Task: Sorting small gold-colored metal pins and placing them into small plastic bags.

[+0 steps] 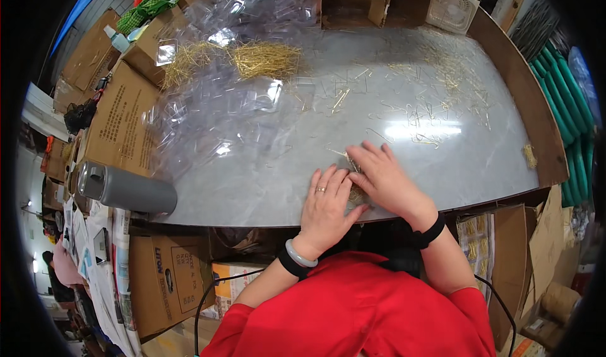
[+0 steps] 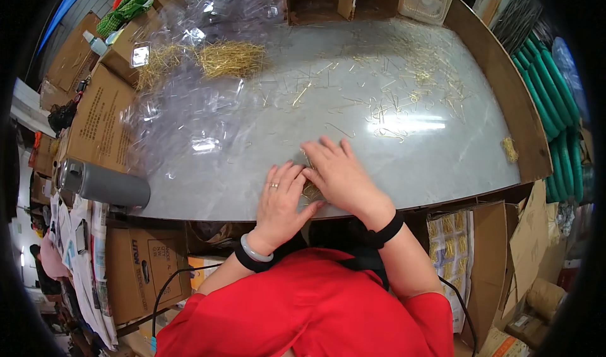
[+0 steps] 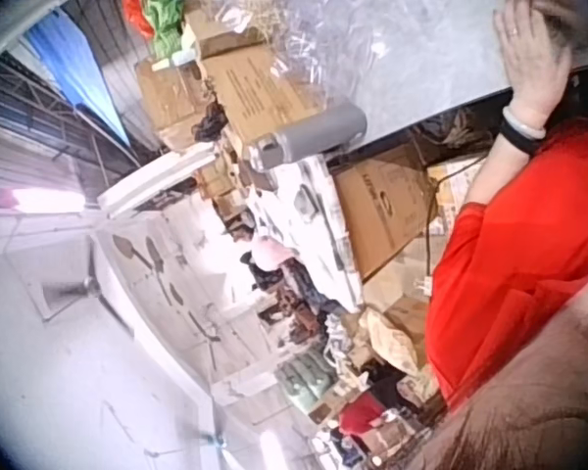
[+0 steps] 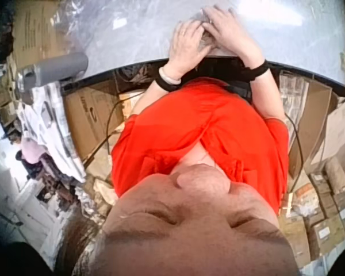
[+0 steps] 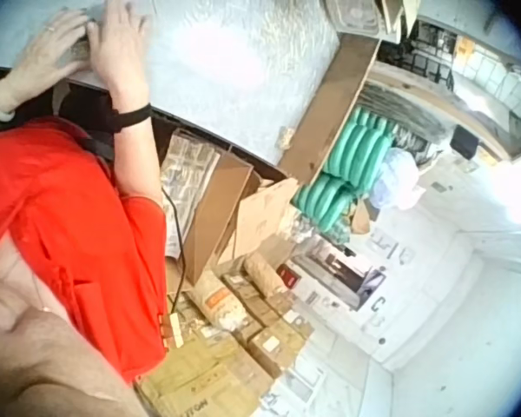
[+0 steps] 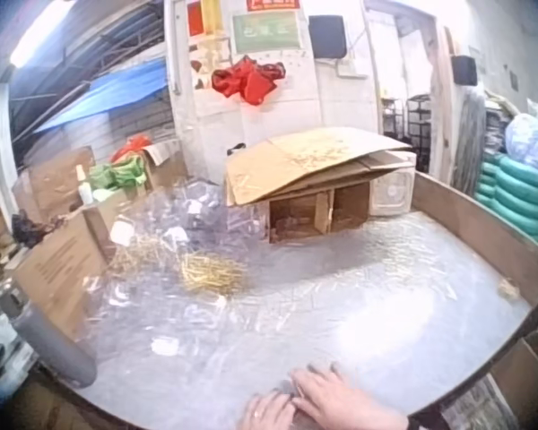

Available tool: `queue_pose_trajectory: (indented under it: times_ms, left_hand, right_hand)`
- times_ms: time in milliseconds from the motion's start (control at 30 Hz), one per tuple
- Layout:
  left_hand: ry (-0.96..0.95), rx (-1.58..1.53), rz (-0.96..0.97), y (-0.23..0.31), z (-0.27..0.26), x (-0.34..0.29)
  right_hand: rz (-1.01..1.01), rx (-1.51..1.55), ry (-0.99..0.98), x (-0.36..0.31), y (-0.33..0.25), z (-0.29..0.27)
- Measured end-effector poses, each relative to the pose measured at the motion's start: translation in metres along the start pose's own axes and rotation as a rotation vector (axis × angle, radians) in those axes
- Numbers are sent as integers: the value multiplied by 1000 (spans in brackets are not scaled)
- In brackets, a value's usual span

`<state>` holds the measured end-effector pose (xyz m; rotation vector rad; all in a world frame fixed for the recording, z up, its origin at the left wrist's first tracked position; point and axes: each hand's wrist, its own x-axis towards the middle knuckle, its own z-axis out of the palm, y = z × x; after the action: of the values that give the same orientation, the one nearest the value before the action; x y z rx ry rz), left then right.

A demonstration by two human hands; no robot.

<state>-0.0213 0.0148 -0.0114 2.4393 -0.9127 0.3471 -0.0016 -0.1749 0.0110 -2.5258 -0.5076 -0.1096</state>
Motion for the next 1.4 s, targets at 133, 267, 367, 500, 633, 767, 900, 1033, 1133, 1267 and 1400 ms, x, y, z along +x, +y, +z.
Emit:
queue_pose_trajectory:
  times_ms: [133, 267, 367, 500, 633, 767, 900, 1033, 1133, 1267, 1400]
  left_hand:
    - [52, -256, -134, -8, 4, -9]
    - [44, -173, -59, -12, -4, -6]
    - [-62, -106, 4, -18, -6, -4]
    - [-128, -102, 16, -11, -12, 0]
    - [-145, -110, 25, -1, -11, 5]
    - [-110, -87, 30, 2, -3, 5]
    - [-117, -80, 61, -1, -3, 6]
    - [-88, -163, 48, -4, 0, 5]
    - [-93, -133, 56, -1, -3, 5]
    - [-117, -92, 69, 1, -3, 5]
    - [-131, -81, 84, -2, 1, 4]
  right_hand:
    - [-164, 124, -57, -13, -2, -7]
    - [-240, 148, -87, -33, -2, -17]
    - [-187, 188, -45, -41, 3, -16]
    - [-76, 96, 180, -54, 4, -7]
    - [-20, -68, 310, -53, -5, 4]
    - [-10, -84, 306, -52, -9, 11]
    - [9, 121, 305, -60, -8, -4]
    - [-42, 59, 204, -65, -5, -12]
    - [-54, 158, 211, -67, 5, -7]
    - [47, 110, 444, -68, -8, 13]
    - [54, 304, 387, -60, -34, 30]
